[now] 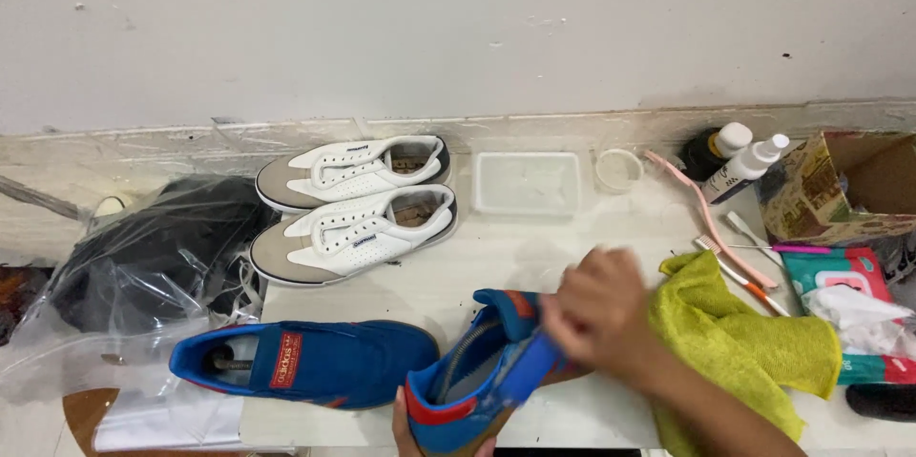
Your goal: Cleaning the upper part of a blue shoe by wiping it with a cloth and scrubbing it with a small brush dipped in cleaning solution.
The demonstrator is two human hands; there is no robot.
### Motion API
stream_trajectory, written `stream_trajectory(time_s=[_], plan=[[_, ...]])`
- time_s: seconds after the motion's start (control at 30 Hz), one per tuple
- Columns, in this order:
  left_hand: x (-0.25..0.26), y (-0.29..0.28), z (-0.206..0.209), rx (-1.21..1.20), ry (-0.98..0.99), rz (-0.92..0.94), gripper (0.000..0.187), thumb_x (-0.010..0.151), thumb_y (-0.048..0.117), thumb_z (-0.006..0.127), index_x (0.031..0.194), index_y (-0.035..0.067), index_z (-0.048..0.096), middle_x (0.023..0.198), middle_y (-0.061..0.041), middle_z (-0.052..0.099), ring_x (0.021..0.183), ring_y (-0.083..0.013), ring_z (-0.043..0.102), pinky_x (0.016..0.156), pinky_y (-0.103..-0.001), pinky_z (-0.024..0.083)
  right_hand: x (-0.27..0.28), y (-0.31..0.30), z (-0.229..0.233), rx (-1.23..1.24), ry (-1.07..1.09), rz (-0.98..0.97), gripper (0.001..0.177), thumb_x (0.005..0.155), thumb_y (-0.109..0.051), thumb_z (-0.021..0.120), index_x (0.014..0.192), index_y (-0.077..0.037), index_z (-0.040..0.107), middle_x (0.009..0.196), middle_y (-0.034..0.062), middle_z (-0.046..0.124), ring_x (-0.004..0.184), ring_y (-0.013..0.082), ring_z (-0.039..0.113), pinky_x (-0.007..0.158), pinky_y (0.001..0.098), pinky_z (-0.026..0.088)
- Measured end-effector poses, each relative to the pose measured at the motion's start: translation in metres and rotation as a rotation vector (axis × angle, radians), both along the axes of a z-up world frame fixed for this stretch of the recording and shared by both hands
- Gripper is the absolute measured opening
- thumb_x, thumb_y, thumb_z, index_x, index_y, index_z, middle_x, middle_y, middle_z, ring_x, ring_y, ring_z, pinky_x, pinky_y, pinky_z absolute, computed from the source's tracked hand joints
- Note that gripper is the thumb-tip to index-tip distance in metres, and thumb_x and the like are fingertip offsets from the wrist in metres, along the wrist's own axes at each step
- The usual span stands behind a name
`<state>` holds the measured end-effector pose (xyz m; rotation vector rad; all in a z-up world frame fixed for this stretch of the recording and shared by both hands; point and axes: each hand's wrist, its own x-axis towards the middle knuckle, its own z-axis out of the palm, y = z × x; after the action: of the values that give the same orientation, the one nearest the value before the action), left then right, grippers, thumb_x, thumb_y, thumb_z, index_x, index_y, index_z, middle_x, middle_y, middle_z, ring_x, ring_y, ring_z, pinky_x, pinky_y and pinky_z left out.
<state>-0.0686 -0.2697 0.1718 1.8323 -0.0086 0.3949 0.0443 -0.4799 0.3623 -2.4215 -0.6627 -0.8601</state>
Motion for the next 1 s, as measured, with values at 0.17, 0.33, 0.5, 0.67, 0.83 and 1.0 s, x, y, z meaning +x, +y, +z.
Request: stream_trajectory(time_s=[0.17,0.33,0.5,0.67,0.83,1.0], plan=[[0.001,0.004,-0.019,0.005,0.007,-0.062,0.121,0.063,0.062,0.082,0.146,0.013,0.008,0.145,-0.02,0.034,0.126,-0.0415,0.056,0.095,-0.051,0.058,-0.012,0.018,-0.008,-0.021,0.005,-0.016,0.021,0.068,-0.01,0.066,0.053,-0.015,0.051,0.055,-0.0013,0.046,0.061,0.018,0.041,0.069,0.0362,0.035],[-0.002,0.01,-0.038,0.021,0.025,-0.128,0.12,0.065,0.062,0.082,0.146,0.017,0.005,0.148,-0.02,0.031,0.129,-0.0417,0.052,0.097,-0.052,0.057,-0.01,0.002,-0.01,-0.038,0.019,-0.023,0.019,0.068,-0.012,0.064,0.054,-0.016,0.052,0.055,-0.0014,0.047,0.061,0.0179,0.04,0.068,0.0361,0.034],[0.001,0.014,-0.056,0.038,0.038,-0.22,0.12,0.067,0.061,0.082,0.146,0.023,0.0,0.15,-0.019,0.026,0.133,-0.042,0.047,0.099,-0.054,0.054,-0.017,0.017,-0.017,-0.065,0.029,-0.036,0.015,0.068,-0.016,0.061,0.055,-0.017,0.054,0.055,-0.0017,0.048,0.061,0.0177,0.04,0.066,0.036,0.033],[-0.002,0.021,-0.074,0.058,0.058,-0.276,0.12,0.069,0.061,0.083,0.146,0.027,-0.003,0.153,-0.018,0.023,0.137,-0.0423,0.043,0.101,-0.055,0.052,-0.005,-0.008,-0.016,-0.078,0.045,-0.033,0.013,0.068,-0.018,0.059,0.056,-0.018,0.055,0.055,-0.0018,0.049,0.061,0.0175,0.039,0.065,0.0359,0.033],[0.004,0.009,-0.066,0.073,0.067,-0.351,0.12,0.071,0.061,0.083,0.145,0.031,-0.007,0.155,-0.018,0.019,0.14,-0.0425,0.039,0.103,-0.056,0.05,-0.016,-0.006,-0.021,-0.097,0.051,-0.049,0.012,0.068,-0.02,0.057,0.056,-0.019,0.056,0.054,-0.002,0.05,0.061,0.0173,0.039,0.064,0.0358,0.032],[0.008,-0.007,0.013,0.058,-0.043,0.07,0.119,0.057,0.048,0.082,0.147,0.008,0.014,0.14,-0.023,0.04,0.12,-0.0433,0.061,0.092,-0.052,0.06,0.0,-0.025,-0.017,-0.019,-0.053,-0.285,0.026,0.075,-0.014,0.059,0.05,-0.017,0.054,0.049,-0.0017,0.049,0.06,0.017,0.036,0.065,0.0339,0.029]])
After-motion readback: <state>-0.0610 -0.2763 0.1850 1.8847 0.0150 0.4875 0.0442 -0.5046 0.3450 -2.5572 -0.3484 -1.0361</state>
